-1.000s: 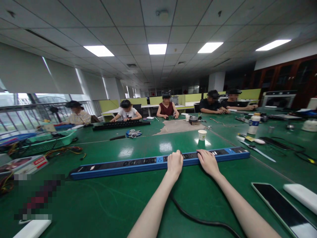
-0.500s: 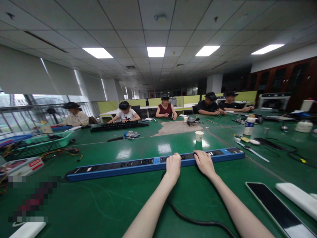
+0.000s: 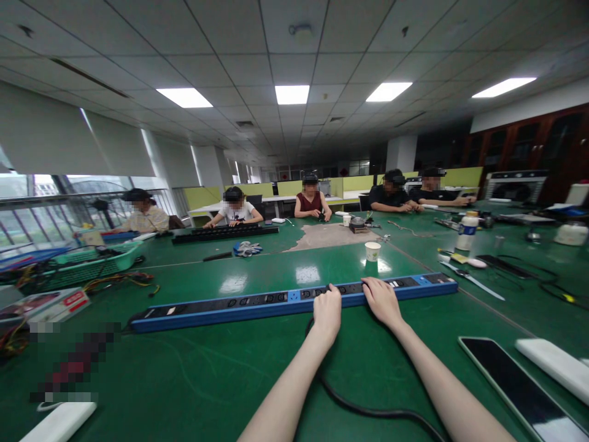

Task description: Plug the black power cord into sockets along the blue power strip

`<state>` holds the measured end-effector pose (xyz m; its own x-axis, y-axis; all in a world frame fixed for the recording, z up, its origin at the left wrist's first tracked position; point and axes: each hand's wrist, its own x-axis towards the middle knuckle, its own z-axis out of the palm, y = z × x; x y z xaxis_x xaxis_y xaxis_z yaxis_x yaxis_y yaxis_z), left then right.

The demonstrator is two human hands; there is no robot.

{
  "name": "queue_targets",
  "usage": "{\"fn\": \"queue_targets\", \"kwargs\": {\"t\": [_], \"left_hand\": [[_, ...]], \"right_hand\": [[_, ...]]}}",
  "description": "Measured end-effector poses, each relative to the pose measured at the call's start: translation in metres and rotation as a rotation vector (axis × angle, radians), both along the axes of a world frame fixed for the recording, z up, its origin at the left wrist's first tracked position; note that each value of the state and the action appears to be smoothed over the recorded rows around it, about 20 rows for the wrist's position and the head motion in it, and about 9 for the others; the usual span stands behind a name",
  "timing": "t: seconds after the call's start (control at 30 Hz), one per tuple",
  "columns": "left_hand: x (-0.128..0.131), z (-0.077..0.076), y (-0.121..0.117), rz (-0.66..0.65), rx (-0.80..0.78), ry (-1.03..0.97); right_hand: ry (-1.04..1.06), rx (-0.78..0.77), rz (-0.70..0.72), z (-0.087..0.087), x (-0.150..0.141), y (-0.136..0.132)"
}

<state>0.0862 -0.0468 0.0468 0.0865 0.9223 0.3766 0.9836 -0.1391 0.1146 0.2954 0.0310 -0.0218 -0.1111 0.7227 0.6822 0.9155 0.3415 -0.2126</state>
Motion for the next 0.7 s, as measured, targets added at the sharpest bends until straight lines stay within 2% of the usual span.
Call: {"fn": "queue_targets", "kwargs": {"t": [0.07,0.17,0.23,0.33,0.43,0.57,0.63,0.7], "left_hand": [[-0.008,-0.005,-0.003,0.0,0.016,-0.043],[-0.014,-0.008,-0.006,0.076,0.016,-0.118],[-0.014,-0.007,-0.007,0.122,-0.015,-0.122],[-0.01,-0.001,-0.008,0.103,-0.091,-0.11],[-0.007,0.013,-0.01,0.091,-0.066,-0.166],[-0.022,0.045,-0.01,0.055,0.0,-0.231],[-0.036,0.06,-0.011,-0.05,-0.048,-0.219],[-0.052,0.072,-0.014,-0.185,-0.086,-0.193]], "right_hand": [[0.0,0.001,0.004,0.0,0.0,0.0],[-0.001,0.008,0.006,0.001,-0.001,-0.001],[-0.002,0.01,0.0,0.001,-0.001,-0.001],[-0.004,0.009,-0.006,0.002,-0.002,-0.002],[0.006,0.005,-0.001,0.0,-0.002,-0.002],[0.077,-0.022,0.031,0.004,-0.003,-0.003],[0.174,-0.102,0.084,0.018,-0.002,-0.005],[0.318,-0.273,0.219,0.045,-0.001,-0.009]]}}
